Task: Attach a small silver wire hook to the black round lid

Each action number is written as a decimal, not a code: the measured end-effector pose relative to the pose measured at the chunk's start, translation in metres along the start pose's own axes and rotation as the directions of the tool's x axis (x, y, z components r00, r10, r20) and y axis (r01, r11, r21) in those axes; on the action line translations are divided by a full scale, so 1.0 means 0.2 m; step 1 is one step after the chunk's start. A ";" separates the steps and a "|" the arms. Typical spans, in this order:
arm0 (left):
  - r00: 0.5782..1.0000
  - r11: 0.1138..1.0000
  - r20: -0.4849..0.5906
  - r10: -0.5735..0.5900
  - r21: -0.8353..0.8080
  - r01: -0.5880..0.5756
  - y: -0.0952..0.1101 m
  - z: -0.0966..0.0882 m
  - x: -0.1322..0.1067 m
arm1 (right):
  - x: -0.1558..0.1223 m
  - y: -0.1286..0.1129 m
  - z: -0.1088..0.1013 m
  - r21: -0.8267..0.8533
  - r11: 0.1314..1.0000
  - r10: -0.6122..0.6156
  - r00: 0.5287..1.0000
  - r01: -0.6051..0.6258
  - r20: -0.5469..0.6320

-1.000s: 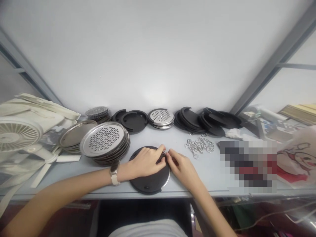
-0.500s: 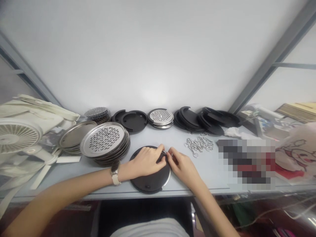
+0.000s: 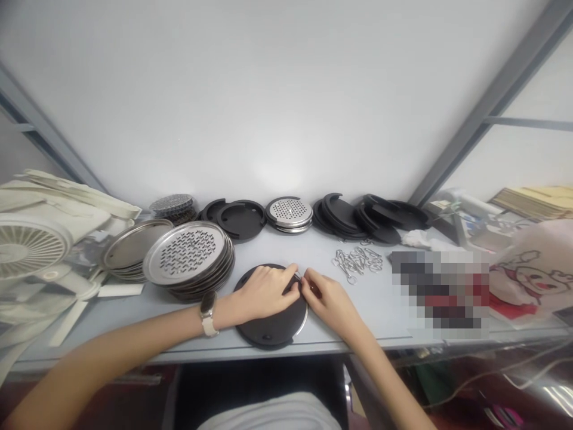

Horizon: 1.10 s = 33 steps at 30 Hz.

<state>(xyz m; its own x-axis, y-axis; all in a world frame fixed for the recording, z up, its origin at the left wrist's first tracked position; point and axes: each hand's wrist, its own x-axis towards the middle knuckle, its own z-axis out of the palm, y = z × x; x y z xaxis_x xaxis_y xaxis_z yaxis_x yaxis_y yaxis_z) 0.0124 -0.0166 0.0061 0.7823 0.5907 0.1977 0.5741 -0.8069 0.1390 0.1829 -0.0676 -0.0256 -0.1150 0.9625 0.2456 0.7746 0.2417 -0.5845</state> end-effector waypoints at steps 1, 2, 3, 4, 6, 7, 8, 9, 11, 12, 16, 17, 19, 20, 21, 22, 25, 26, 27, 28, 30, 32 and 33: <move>1.000 1.000 -0.001 0.000 0.002 0.000 0.00 0.00 0.00 | 0.00 0.00 0.00 0.000 1.000 -0.001 1.000 0.001 -0.004; 1.000 1.000 -0.002 -0.002 0.007 0.002 0.00 0.00 0.00 | 0.00 0.00 0.00 0.000 1.000 -0.002 1.000 0.002 -0.009; 1.000 1.000 -0.004 -0.003 0.013 0.003 0.00 0.01 0.00 | 0.00 0.00 0.00 0.000 1.000 -0.003 1.000 0.003 -0.013; 1.000 1.000 -0.005 -0.004 0.020 0.004 0.00 0.01 0.00 | 0.00 0.00 0.00 -0.001 1.000 -0.003 1.000 0.003 -0.017; 1.000 1.000 -0.005 -0.003 0.030 0.003 0.01 0.01 0.00 | 0.00 0.00 0.00 -0.001 1.000 -0.002 1.000 0.002 -0.016; 1.000 0.999 -0.004 -0.003 0.032 0.003 0.01 0.01 0.00 | 0.00 0.00 0.00 -0.001 1.000 -0.001 1.000 0.001 -0.014; 1.000 1.000 -0.004 -0.004 0.031 0.004 0.01 0.01 0.00 | 0.00 0.00 0.00 0.001 1.000 0.000 1.000 0.000 -0.012; 1.000 1.000 -0.004 -0.003 0.030 0.003 0.01 0.01 0.00 | 0.00 0.00 0.00 0.002 1.000 0.001 1.000 -0.001 -0.010; 1.000 1.000 -0.009 -0.001 0.028 0.002 0.01 0.01 0.00 | 0.00 0.00 0.00 0.005 1.000 0.005 1.000 -0.005 -0.010; 1.000 1.000 -0.016 -0.003 0.030 0.004 0.01 0.01 0.00 | 0.00 0.00 0.01 0.004 1.000 0.007 1.000 -0.007 -0.012; 1.000 0.999 -0.014 -0.012 0.034 0.012 0.01 0.01 0.00 | 0.01 0.00 0.01 -0.010 1.000 0.001 1.000 -0.001 -0.019; 1.000 0.999 -0.008 -0.009 0.032 0.009 0.01 0.01 0.00 | 0.01 0.00 0.00 -0.014 1.000 -0.001 1.000 0.001 -0.020; 1.000 0.999 -0.009 -0.016 0.038 0.016 0.01 0.00 0.00 | 0.01 0.00 0.00 -0.021 1.000 -0.004 1.000 0.004 -0.023; 1.000 0.999 -0.010 -0.015 0.039 0.015 0.01 0.00 0.00 | 0.01 0.00 0.01 -0.023 1.000 -0.005 1.000 0.005 -0.024; 1.000 0.999 -0.013 -0.014 0.041 0.014 0.01 0.00 0.00 | 0.01 0.00 0.01 -0.024 1.000 -0.006 1.000 0.006 -0.026; 1.000 0.999 -0.015 -0.011 0.042 0.012 0.01 0.00 0.00 | 0.01 0.00 0.01 -0.023 1.000 -0.006 1.000 0.006 -0.027; 1.000 0.999 -0.024 -0.003 0.048 0.004 0.01 0.01 0.00 | 0.00 0.01 0.01 -0.015 1.000 0.000 1.000 -0.001 -0.030; 1.000 0.999 -0.029 -0.003 0.051 0.004 0.01 0.01 0.00 | 0.00 0.01 0.02 -0.011 1.000 0.004 0.999 -0.004 -0.035; 0.999 0.999 -0.033 -0.002 0.054 0.004 0.01 0.01 0.00 | 0.00 0.02 0.02 -0.006 1.000 0.009 0.999 -0.009 -0.041; 0.999 0.998 -0.037 -0.002 0.057 0.004 0.00 0.01 0.00 | 0.00 0.02 0.02 0.001 1.000 0.014 0.999 -0.014 -0.048; 0.999 0.998 -0.040 -0.003 0.061 0.005 0.00 0.01 0.00 | 0.00 0.02 0.01 0.015 1.000 0.024 0.998 -0.023 -0.058; 0.999 0.998 -0.034 -0.002 0.060 0.004 0.00 0.01 0.00 | 0.00 0.02 0.01 0.020 0.999 0.028 0.998 -0.027 -0.060; 1.000 0.998 -0.030 -0.005 0.057 0.006 0.00 0.00 0.00 | 0.01 0.02 0.01 0.019 0.999 0.027 0.998 -0.026 -0.059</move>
<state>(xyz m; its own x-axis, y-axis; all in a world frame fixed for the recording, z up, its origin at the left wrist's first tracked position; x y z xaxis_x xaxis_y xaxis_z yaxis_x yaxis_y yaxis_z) 0.0116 -0.0161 0.0053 0.7719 0.5940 0.2265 0.5918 -0.8016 0.0851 0.1847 -0.0654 -0.0293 -0.0572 0.9598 0.2747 0.7655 0.2188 -0.6050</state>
